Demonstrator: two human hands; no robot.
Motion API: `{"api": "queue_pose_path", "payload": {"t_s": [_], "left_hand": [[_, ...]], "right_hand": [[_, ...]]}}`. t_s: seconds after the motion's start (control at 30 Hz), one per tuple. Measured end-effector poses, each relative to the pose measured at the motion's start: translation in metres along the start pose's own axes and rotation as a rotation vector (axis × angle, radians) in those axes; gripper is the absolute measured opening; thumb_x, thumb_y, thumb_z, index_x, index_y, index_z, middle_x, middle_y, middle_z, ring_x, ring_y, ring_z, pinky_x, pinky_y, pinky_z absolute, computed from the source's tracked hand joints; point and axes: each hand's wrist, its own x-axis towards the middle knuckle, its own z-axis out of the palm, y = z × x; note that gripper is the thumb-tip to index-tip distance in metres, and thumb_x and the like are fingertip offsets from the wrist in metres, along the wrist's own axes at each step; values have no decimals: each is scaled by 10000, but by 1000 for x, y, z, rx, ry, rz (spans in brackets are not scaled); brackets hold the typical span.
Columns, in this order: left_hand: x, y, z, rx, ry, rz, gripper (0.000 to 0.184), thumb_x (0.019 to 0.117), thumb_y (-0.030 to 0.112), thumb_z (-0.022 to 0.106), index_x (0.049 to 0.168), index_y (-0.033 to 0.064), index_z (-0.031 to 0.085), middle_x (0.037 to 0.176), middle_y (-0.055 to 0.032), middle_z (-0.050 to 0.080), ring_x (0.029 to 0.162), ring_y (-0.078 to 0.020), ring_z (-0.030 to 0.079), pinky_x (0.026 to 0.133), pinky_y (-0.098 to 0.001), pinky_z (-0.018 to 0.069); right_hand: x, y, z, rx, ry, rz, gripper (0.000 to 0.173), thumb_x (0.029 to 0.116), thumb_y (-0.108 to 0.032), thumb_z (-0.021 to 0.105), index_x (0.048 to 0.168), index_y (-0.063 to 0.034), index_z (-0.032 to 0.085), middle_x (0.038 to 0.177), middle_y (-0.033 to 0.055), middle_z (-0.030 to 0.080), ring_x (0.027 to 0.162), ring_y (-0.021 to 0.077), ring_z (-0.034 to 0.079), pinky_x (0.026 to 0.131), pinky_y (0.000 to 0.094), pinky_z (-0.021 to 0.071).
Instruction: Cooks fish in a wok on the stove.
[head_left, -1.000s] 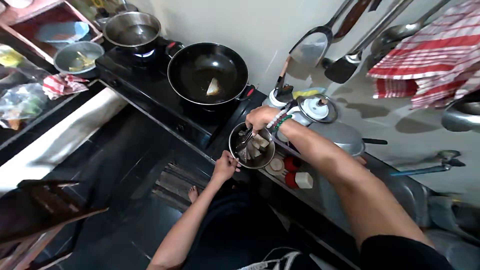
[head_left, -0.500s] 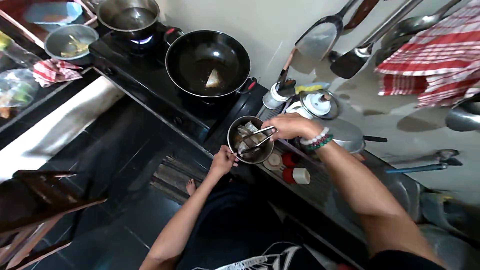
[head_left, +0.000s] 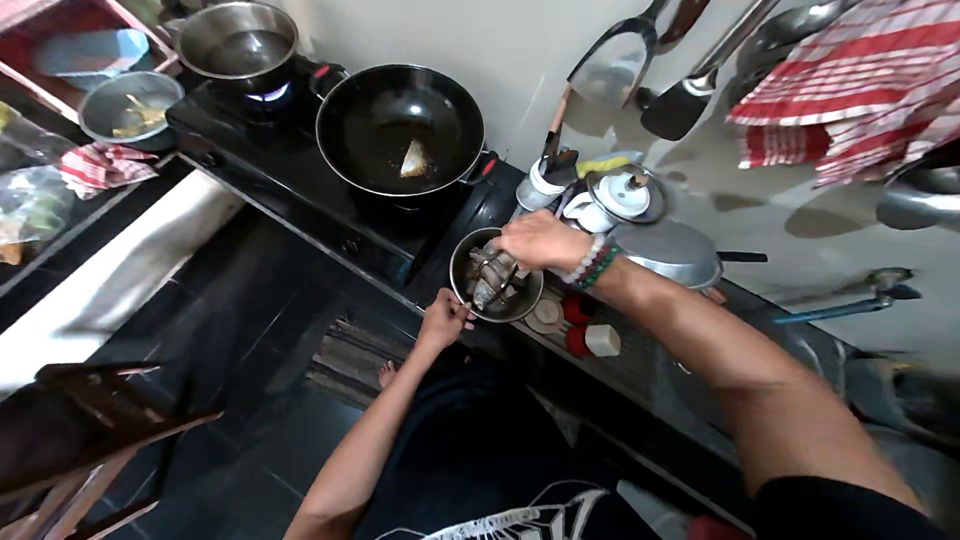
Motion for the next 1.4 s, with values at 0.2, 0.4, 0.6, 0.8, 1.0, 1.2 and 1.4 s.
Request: {"api": "queue_pose_path", "payload": {"t_s": [0.2,0.4,0.6,0.8,1.0,1.2,1.4], "left_hand": [[0,0,1,4,6,-6,306,1050,168,595,1271,-22,502,994,-105,724,827,-171,758,794,-342,649],[-1,-2,0,10,11,-9,311,1055,191,584,1278,-15,518,1016,-100,724,844,-163,755,812,-341,643],[0,-3,1,15,17,-7,311,1055,202,588,1270,-13,525,1003,-96,735,845,-158,758,825,-340,642],[-1,-2,0,17,21,-4,307,1050,192,596,1267,-13,524,1002,-99,727,843,-166,758,816,-343,645],[-2,-2,1,10,26,11,314,1050,190,600,1263,-25,517,1002,-107,720,828,-167,755,798,-344,647],[-2,-2,2,-2,24,2,307,1046,169,604,1262,-28,507,997,-108,727,829,-173,759,795,-341,651],[-4,1,4,-3,19,8,291,1044,148,605,1254,-23,499,984,-106,733,813,-177,763,771,-338,655]], "right_hand": [[30,-33,-25,-184,-133,-115,251,859,-38,725,1103,-96,739,1074,152,705,1069,377,649,847,594,505],[45,-37,-25,-268,-212,-143,230,879,-41,712,1099,-105,737,1064,151,707,1054,378,660,834,595,517],[2,-1,-28,-211,-93,-142,298,826,-56,754,1087,-201,763,979,110,727,983,367,677,792,610,525],[-54,25,15,-137,17,-7,350,882,-59,721,1186,-230,743,1044,104,725,1006,358,674,800,570,530],[-95,36,61,131,126,224,388,893,-198,777,1271,-247,706,1131,112,709,1056,364,670,834,608,536],[-122,30,78,335,100,452,366,943,-397,732,1224,-162,714,1053,170,725,983,402,689,811,643,526],[-113,38,78,497,100,467,341,955,-436,709,1088,-125,752,962,164,728,946,394,689,806,657,518]]}}
